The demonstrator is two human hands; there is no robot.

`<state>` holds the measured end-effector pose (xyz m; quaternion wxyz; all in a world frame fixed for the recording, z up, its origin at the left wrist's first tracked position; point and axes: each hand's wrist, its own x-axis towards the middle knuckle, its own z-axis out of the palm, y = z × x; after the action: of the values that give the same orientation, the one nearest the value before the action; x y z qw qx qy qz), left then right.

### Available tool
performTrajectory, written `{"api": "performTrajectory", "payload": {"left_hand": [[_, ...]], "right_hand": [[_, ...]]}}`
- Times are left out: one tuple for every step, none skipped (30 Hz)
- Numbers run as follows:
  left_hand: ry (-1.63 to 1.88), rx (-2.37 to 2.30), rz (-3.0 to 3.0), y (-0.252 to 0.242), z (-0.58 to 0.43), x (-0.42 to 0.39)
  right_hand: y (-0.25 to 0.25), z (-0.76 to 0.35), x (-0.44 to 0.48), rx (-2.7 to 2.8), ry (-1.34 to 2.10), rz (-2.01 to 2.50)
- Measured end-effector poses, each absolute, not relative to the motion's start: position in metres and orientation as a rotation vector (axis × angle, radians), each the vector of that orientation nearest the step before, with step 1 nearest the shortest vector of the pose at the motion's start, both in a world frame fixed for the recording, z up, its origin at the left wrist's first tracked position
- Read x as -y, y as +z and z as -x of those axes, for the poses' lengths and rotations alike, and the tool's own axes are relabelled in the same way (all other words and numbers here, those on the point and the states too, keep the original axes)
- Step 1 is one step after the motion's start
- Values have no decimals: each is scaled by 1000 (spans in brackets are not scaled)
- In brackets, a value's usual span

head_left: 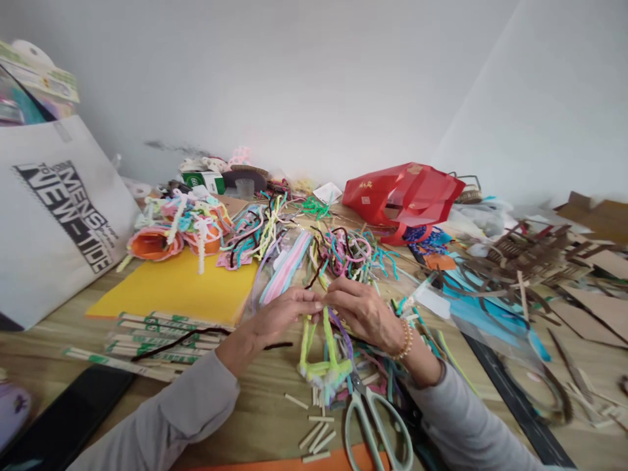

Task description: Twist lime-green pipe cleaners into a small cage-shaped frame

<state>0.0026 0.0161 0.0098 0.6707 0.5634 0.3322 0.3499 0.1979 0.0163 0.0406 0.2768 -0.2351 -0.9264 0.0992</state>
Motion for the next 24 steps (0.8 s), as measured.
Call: {"api": "performTrajectory", "payload": {"left_hand": [[775,-749,-1299,10,-1,-16],[763,-751,-1330,11,0,-16],[757,-753,-1359,12,1,-16],[752,-754,-1384,13,1,-16],[752,-755,-1407,14,1,-15],[754,-760,-1430,15,1,-15],[758,-768,-1452,16,1,-14],[760,-775,-1468,17,0,-14],[759,-781,-1475,18,-1,-14],[754,-783,-1473,19,-2,-13],[746,-778,-1462,20,-2,-13],[738,-770,-1447,20,-3,-12],[732,-761,-1429,20,-4,-12],[730,-754,-1411,21,-4,-11],[732,-749,-1395,21,-4,-11],[736,-745,-1382,20,-5,-10],[739,-742,-1369,20,-5,-10],[741,-742,-1356,19,-5,-10],[741,-744,-1343,19,-5,-10],[740,-749,-1330,18,-5,-10],[738,-753,-1319,17,-5,-10],[735,-755,-1313,16,-5,-10],[733,-755,-1311,16,-4,-10],[729,-750,-1313,15,-4,-10]], "right_hand": [[40,-198,-17,2470,291,630],[40,-198,-17,2448,335,629],[41,-198,-17,2425,390,627],[41,-198,-17,2400,447,622],[42,-198,-17,2374,503,621],[43,-198,-17,2350,551,627],[44,-198,-17,2328,589,639],[45,-198,-17,2309,617,654],[46,-198,-16,2295,640,671],[47,-198,-16,2289,665,690],[48,-198,-15,2285,690,703],[49,-198,-15,2281,716,713],[50,-198,-15,2280,743,720],[50,-199,-14,2277,768,724],[51,-199,-14,2272,787,727],[51,-199,-14,2266,799,727],[52,-199,-14,2260,806,725],[52,-198,-14,2256,809,721],[52,-198,-14,2253,811,717],[52,-198,-13,2249,814,713],[52,-197,-13,2247,821,711],[52,-197,-13,2243,830,709],[52,-197,-13,2238,842,708],[51,-196,-12,2231,856,710]]}}
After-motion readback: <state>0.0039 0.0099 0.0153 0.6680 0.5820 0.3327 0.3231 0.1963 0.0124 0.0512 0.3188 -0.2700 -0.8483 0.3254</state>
